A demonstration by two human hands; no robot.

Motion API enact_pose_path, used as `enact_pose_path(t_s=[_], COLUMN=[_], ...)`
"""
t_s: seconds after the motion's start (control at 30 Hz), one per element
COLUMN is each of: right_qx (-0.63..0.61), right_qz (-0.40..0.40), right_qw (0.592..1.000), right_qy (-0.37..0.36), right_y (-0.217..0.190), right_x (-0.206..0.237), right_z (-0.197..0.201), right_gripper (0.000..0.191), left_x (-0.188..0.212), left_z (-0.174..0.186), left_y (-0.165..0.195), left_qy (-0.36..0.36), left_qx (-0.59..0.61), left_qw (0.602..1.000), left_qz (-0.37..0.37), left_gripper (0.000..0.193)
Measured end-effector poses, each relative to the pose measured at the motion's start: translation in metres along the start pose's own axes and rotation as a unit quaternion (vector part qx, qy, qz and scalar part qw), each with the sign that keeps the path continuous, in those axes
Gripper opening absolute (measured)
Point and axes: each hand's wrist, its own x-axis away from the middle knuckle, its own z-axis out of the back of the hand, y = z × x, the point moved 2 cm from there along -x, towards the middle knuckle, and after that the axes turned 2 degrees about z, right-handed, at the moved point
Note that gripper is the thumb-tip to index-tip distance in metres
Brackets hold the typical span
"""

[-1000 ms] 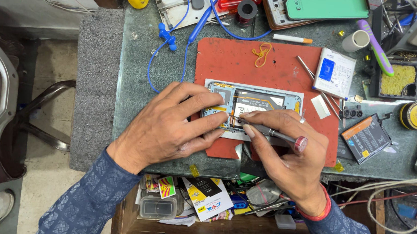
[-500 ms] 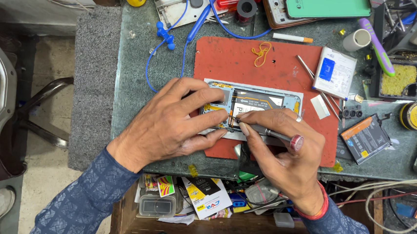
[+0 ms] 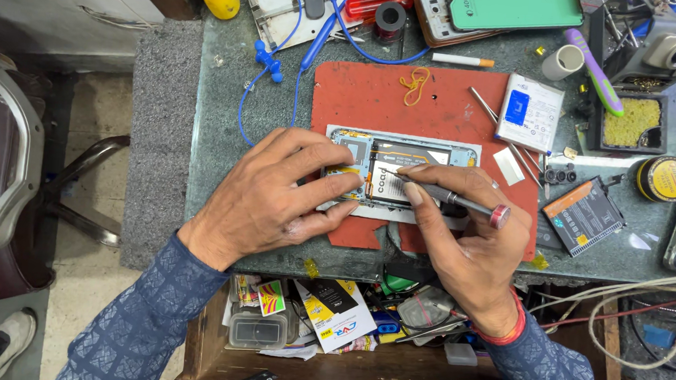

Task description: The person removes a smartphone battery, places a new battery into the phone chassis, and uses a screwdriver and tweezers to secure internal components. The person then closes the phone and inspects the exterior.

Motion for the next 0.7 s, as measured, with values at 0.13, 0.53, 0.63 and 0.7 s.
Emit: enact_pose_path(t_s=[0.13,0.53,0.63,0.7], right_qx=[-0.010,-0.091,-0.056,0.044], right_qz=[-0.043,-0.039,0.009,0.047], right_qw=[0.999,0.989,0.991,0.988], right_qy=[0.022,0.107,0.123,0.139], right_y=[0.004,0.008,0.000,-0.007], right_x=[-0.002,0.003,0.005,0.008], right_z=[0.000,-0.002,0.003,0.011], right_gripper=[0.017,0.017,0.016,0.014], left_x=[-0.004,-0.003,-0.002,-0.001], left_z=[-0.001,0.004,0.008,0.012], left_y=[-0.004,-0.007,-0.001,0.002], left_qy=[-0.006,-0.003,0.003,0.009], left_qx=[-0.014,-0.002,0.008,0.008], left_qw=[1.000,1.000,1.000,1.000], left_qz=[-0.009,0.005,0.013,0.024], left_gripper=[0.028,0.031,0.034,0.035])
